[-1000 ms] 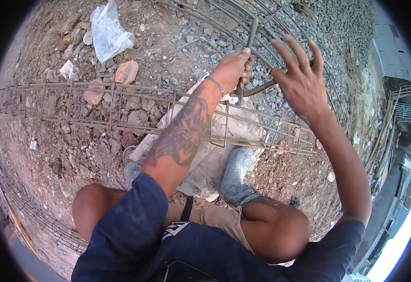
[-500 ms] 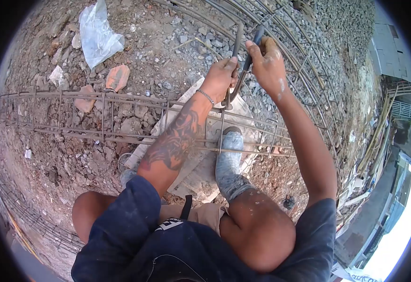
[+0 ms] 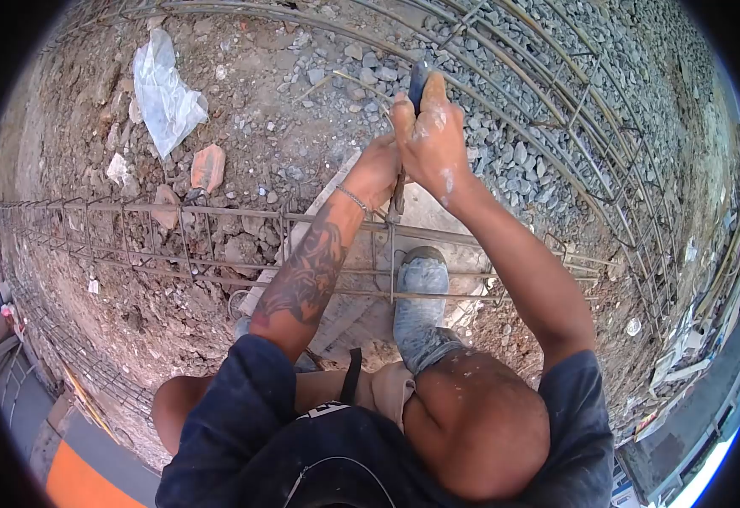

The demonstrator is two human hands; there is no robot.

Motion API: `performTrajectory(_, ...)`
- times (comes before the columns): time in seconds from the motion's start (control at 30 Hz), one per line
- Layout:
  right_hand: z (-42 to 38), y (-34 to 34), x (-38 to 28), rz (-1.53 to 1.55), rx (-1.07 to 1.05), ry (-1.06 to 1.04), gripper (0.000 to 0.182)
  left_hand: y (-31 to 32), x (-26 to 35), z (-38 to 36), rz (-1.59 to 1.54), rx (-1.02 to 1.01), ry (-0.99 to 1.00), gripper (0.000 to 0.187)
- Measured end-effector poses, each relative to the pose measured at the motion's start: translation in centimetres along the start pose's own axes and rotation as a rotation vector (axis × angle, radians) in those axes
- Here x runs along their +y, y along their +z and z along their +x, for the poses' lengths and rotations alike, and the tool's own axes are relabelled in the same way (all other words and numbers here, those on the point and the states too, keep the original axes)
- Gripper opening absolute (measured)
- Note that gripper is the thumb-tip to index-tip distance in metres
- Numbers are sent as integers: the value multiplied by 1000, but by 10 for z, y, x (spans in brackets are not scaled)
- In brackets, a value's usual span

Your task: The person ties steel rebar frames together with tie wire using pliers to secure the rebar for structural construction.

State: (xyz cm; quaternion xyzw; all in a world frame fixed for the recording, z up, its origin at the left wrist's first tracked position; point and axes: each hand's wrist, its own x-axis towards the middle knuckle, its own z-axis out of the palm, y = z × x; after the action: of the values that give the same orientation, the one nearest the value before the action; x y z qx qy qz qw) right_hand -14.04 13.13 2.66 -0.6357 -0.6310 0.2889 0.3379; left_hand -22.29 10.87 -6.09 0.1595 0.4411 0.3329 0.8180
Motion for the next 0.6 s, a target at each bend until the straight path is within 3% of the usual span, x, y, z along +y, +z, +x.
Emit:
performTrajectory(0.17,-6,13,-23,-76,-85,100,24,-1,5,-18,-126,-120,-30,26)
performTrajectory(0.33,-7,25,-31,-105,5,38,19,-16,8,-14,-40,-169,4,30)
performTrajectory(0.4,-5,27,-38,-108,-14,47,20,-13,5,-13,-210,-174,-60,28)
performTrajectory(0.6,-5,33,-33,-163,-21,21,20,-17,-15,0,-321,-234,-81,23)
